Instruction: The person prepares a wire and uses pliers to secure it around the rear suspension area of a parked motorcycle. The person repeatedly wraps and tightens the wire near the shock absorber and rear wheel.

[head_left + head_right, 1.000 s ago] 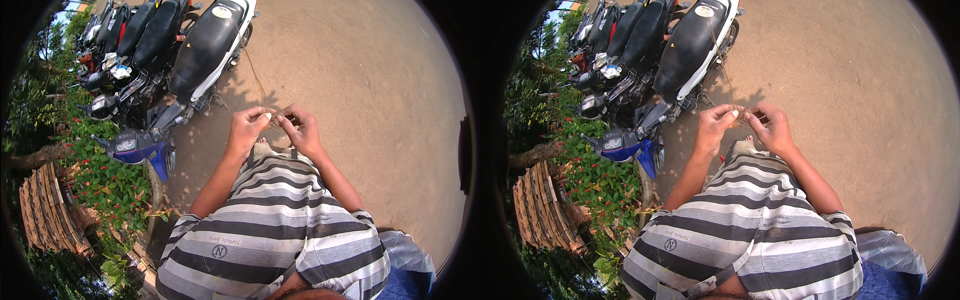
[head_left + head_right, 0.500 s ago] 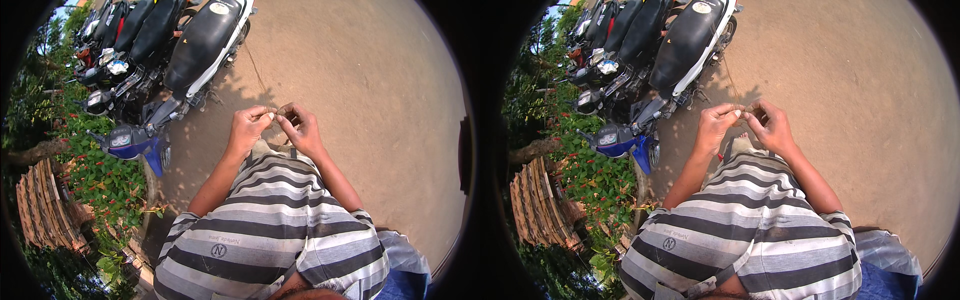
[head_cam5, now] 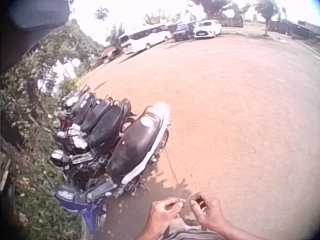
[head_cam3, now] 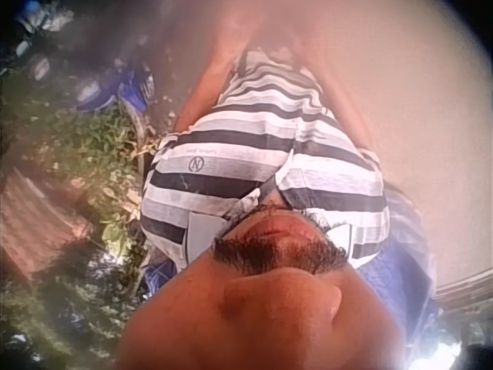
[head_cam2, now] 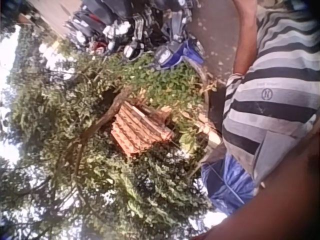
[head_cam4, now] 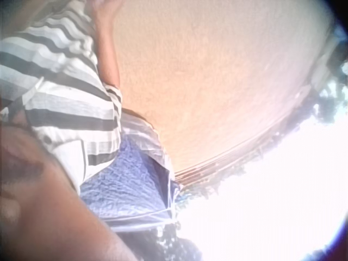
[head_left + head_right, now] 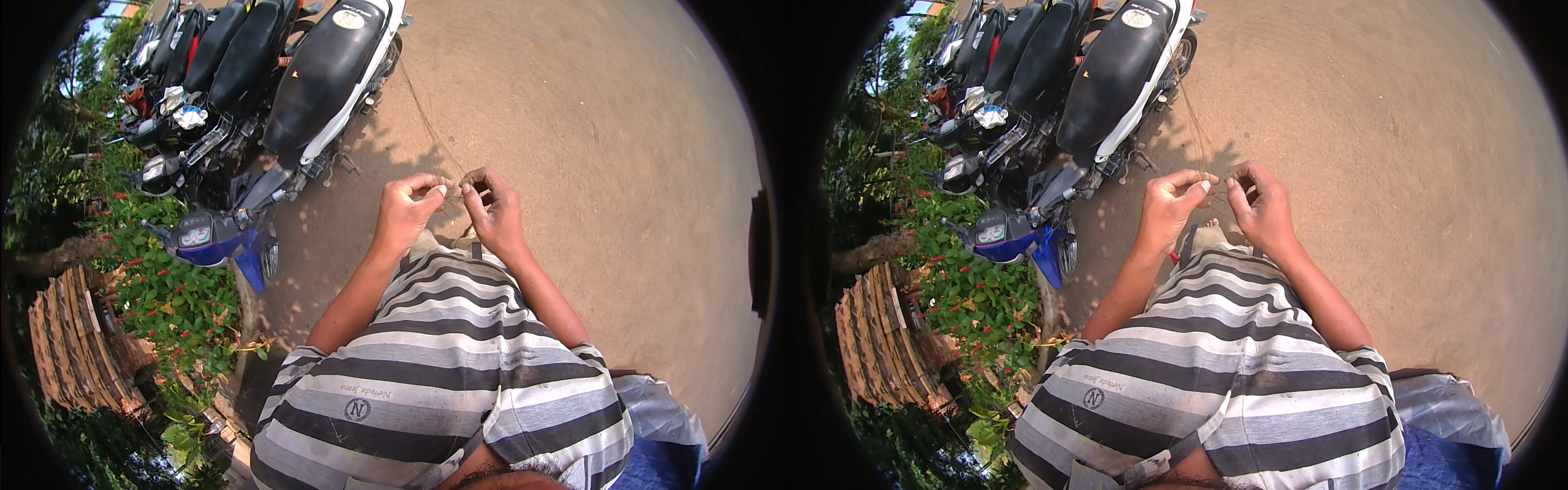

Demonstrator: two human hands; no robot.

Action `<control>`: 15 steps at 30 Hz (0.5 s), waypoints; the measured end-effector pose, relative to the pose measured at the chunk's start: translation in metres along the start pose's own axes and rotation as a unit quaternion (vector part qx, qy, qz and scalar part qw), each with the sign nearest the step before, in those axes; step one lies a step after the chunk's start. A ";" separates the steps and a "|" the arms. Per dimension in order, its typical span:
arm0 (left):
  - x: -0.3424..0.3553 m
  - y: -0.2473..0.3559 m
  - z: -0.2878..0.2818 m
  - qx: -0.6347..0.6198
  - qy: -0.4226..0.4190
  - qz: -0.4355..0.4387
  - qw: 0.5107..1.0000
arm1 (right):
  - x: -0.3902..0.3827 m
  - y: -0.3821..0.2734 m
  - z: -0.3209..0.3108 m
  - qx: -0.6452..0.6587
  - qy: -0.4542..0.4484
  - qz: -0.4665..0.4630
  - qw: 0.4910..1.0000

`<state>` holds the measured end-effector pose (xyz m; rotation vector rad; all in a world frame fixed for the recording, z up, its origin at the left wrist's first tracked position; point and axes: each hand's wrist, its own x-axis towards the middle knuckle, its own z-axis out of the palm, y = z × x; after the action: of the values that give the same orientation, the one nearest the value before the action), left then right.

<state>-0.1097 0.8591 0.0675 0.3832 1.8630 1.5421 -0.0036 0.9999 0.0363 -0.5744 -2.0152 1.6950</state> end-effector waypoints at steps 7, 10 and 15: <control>0.007 -0.012 0.010 -0.171 -0.038 -0.048 0.983 | 0.003 0.012 -0.006 0.020 -0.025 0.045 0.998; 0.012 -0.019 0.014 -0.254 -0.035 -0.075 0.964 | 0.003 0.025 -0.003 0.042 -0.041 0.087 0.994; 0.021 -0.024 0.010 -0.304 -0.079 -0.104 0.944 | 0.021 0.034 -0.006 0.126 -0.078 0.158 0.976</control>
<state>-0.1135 0.8727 0.0373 0.0192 1.1794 1.7776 -0.0162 1.0221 0.0050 -0.7202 -1.8437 2.2070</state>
